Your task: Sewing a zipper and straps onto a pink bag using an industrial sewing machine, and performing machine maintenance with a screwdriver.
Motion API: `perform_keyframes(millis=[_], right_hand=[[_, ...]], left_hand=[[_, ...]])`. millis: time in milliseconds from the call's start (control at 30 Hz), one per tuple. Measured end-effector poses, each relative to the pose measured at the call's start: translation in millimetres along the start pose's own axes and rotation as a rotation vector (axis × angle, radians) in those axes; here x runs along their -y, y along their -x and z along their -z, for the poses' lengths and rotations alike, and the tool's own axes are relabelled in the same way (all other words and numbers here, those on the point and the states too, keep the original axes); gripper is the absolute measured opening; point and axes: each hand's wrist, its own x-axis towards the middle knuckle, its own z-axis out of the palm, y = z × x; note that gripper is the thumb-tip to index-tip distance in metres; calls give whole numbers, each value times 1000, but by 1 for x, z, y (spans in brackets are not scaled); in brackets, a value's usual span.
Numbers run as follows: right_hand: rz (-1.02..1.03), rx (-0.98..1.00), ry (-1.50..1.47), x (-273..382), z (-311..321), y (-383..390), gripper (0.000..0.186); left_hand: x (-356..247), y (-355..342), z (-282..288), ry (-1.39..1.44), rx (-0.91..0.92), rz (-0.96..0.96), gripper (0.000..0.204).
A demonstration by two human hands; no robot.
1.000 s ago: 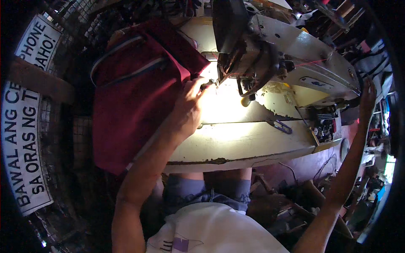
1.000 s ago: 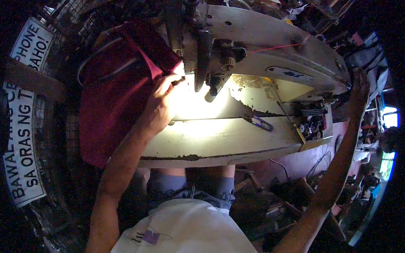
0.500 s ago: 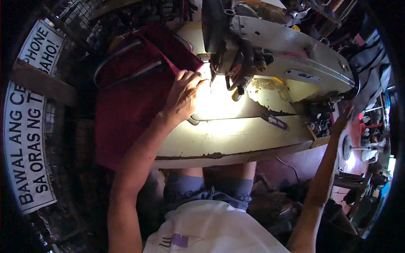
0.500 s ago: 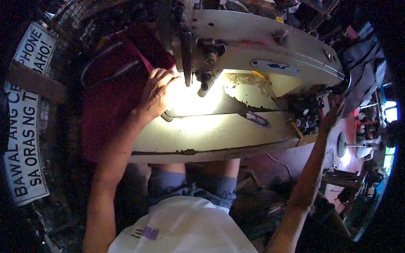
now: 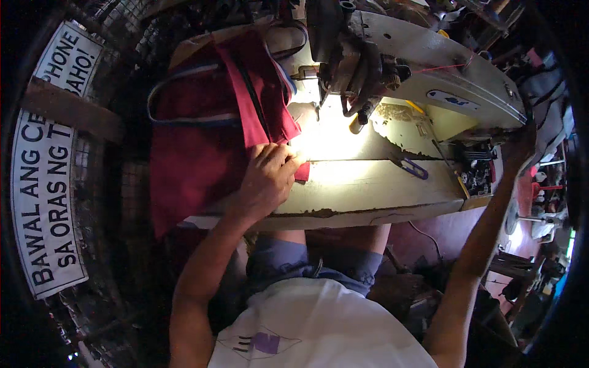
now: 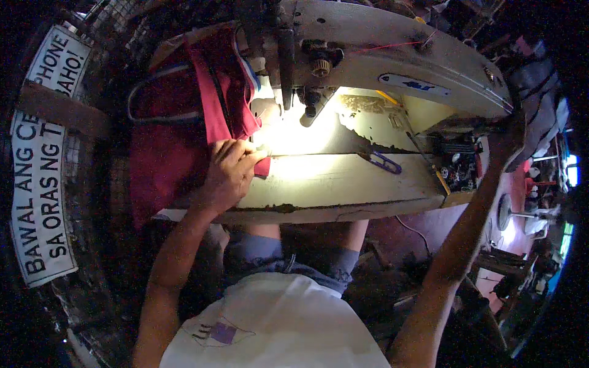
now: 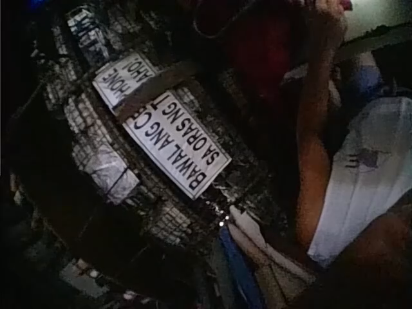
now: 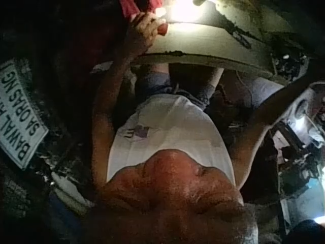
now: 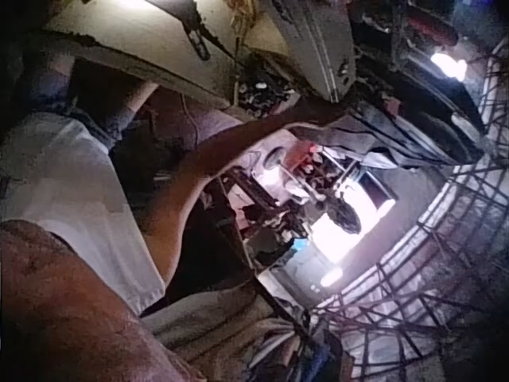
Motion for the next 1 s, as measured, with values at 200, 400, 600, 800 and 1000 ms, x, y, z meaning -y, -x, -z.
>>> perform_keyframes(millis=[200, 400, 600, 800, 1000], right_hand=[[79, -97, 125, 52, 16, 55, 36], [334, 635, 56, 216, 20, 169, 43], [323, 681, -67, 255, -9, 174, 38], [157, 659, -254, 278, -8, 178, 24], [-132, 836, -410, 342, -15, 202, 20]], left_hand=[[-21, -19, 5, -17, -28, 66, 20], [-34, -34, -5, -142, 64, 212, 20], [-26, -62, -26, 50, -33, 195, 15], [-18, -62, -32, 271, -97, 306, 32], [-11, -50, -42, 408, -238, 435, 17]])
